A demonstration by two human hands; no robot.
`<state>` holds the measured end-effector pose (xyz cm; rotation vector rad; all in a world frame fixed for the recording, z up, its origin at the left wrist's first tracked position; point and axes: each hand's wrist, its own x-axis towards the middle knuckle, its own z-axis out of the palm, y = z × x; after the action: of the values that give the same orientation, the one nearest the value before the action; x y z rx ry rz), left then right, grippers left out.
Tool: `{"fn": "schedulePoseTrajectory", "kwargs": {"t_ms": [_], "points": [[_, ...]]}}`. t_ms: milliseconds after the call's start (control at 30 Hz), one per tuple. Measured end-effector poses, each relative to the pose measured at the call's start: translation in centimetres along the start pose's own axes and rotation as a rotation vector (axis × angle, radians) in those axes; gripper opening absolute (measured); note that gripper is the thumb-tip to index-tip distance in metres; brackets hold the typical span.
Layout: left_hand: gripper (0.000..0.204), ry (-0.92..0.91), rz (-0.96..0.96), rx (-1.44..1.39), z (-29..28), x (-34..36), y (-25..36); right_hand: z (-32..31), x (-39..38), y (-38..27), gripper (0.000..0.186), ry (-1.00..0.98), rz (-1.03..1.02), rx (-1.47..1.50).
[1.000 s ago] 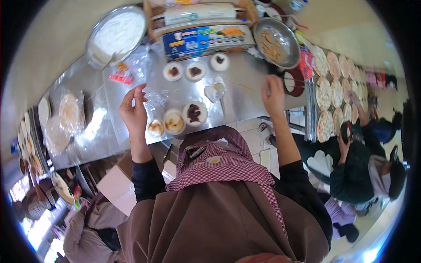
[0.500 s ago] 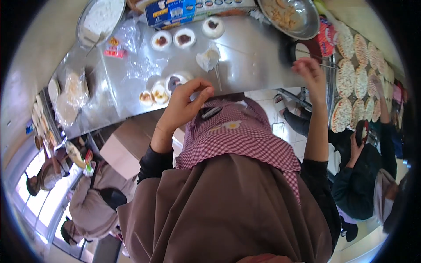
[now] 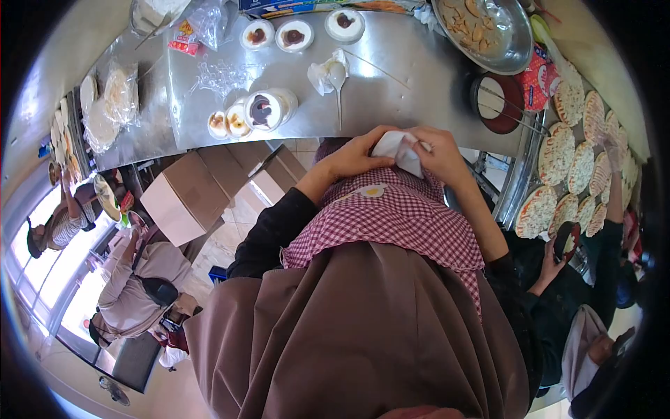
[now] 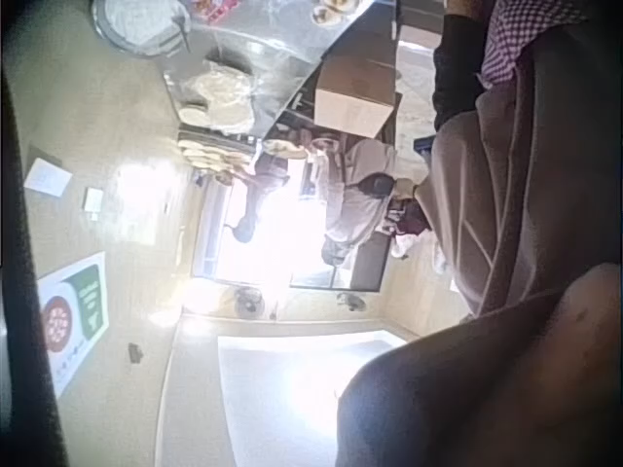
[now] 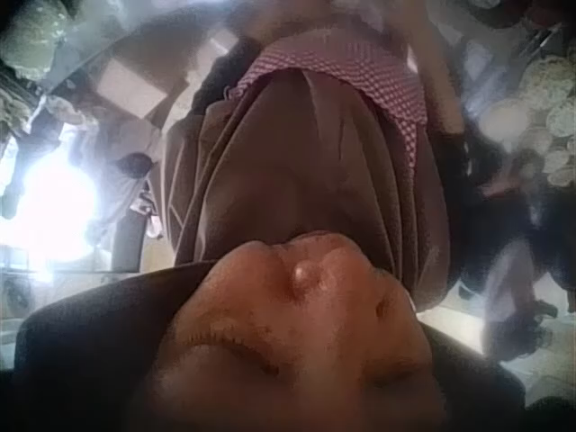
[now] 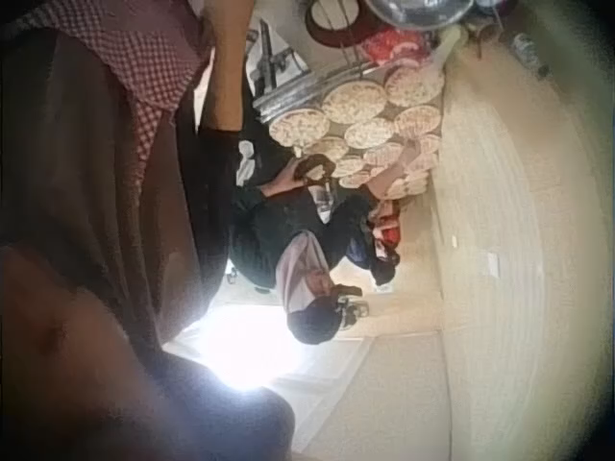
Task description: The recorder prepares and packages food items, including cutting small labels or sachets with scissors.
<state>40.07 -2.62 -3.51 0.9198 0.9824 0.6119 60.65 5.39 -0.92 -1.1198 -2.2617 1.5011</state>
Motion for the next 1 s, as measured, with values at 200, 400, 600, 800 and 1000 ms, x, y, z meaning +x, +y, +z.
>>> {"fn": "schedulePoseTrajectory", "kwargs": {"t_ms": [200,400,600,800,1000], "points": [[0.054,-0.133,-0.133,-0.08,-1.0,-0.2,-2.7,1.3,0.0,-0.1,0.021,0.11,0.308,0.327],[0.042,0.081,0.093,-0.383,-1.1,-2.3,-2.5,6.2,0.2,-3.9,0.023,0.367,0.312,0.191],[0.037,-0.054,-0.118,-0.421,-3.8,-4.7,-3.0,9.3,1.0,-4.0,0.023,0.539,0.32,0.076],[0.037,0.06,-0.122,-0.709,-5.7,-6.3,-4.0,10.2,1.9,-3.8,0.025,0.605,0.486,0.549],[0.044,0.063,-0.03,-0.399,-6.1,-6.6,-5.2,12.5,0.7,-6.2,0.032,0.344,0.308,0.28]]}}
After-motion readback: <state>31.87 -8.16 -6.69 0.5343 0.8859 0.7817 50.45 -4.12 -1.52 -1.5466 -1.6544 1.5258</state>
